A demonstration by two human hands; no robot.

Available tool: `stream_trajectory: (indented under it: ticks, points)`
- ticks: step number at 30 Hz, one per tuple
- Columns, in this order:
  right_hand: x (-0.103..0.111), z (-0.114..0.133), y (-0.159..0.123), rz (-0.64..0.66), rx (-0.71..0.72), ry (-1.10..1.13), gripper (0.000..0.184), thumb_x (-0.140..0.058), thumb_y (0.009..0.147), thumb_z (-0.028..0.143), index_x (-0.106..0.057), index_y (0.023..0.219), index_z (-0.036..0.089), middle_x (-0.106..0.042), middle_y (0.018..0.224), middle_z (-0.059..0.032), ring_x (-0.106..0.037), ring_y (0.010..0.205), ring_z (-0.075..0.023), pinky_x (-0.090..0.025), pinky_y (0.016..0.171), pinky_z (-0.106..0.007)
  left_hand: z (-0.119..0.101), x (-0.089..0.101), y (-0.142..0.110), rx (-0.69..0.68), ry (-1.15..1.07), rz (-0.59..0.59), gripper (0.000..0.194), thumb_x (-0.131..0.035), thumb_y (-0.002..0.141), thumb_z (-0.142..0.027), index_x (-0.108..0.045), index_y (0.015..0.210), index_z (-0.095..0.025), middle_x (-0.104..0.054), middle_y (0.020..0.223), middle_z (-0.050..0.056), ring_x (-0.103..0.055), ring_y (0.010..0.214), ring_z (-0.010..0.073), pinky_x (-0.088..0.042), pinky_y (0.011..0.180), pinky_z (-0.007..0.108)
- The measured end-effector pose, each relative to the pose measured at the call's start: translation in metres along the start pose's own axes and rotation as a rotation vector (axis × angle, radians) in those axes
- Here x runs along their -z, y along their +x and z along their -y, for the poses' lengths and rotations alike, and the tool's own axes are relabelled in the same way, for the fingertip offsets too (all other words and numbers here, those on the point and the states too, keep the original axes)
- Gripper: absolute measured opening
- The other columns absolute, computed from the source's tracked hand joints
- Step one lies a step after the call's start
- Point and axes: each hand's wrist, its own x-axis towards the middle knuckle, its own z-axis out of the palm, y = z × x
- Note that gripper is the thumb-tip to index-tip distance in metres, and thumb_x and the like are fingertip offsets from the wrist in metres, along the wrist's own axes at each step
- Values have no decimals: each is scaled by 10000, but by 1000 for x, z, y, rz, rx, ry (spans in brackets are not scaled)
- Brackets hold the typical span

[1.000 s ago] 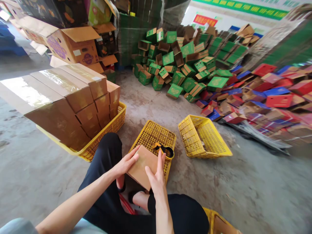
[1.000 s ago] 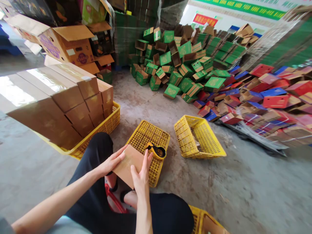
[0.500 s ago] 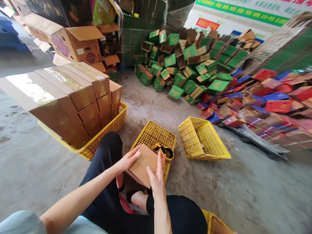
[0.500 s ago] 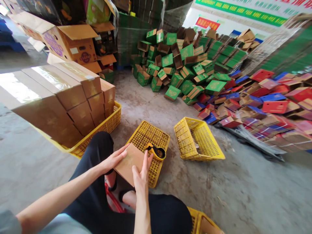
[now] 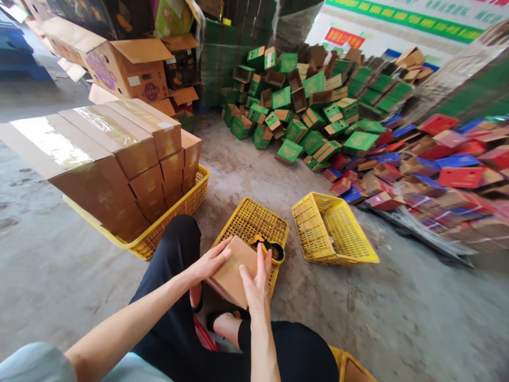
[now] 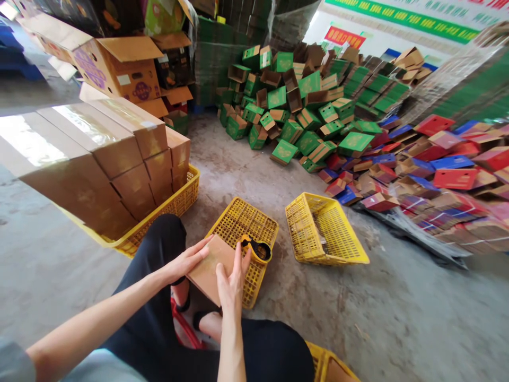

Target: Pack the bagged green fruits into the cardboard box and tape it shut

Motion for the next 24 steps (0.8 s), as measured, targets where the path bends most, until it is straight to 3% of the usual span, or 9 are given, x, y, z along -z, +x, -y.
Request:
stream_trajectory:
  ticks: [12,17,24]
  points:
    - [-2,3,25,23,42,-109,880,-728,803,560,-435,1585,283,-164,1745,-110,-69,1589,-478,-186,1225,-713,-3,0,-1,-12,80,14,826,-736,873,-633,-475,1572,-277,-474,1613,69,-481,1456,375,-369,1229,522]
    - [3,5,25,51,67,-120,905,-705,819,595,-413,1598,239,-155,1743,-151,-77,1592,-465,-173,1238,-686,1,0,-1,-23,105,8,827,-716,882,-651,-467,1576,-276,-497,1597,88,-541,1403,374,-386,1211,534]
    - [21,1,36,148,131,-148,818,-704,837,514,-445,1576,280,-263,1720,-114,-177,1595,-391,-233,1251,-628,5,0,1,3,21,23,858,-741,864,-650,-453,1584,-282,-532,1569,97,-564,1382,367,-397,1201,536]
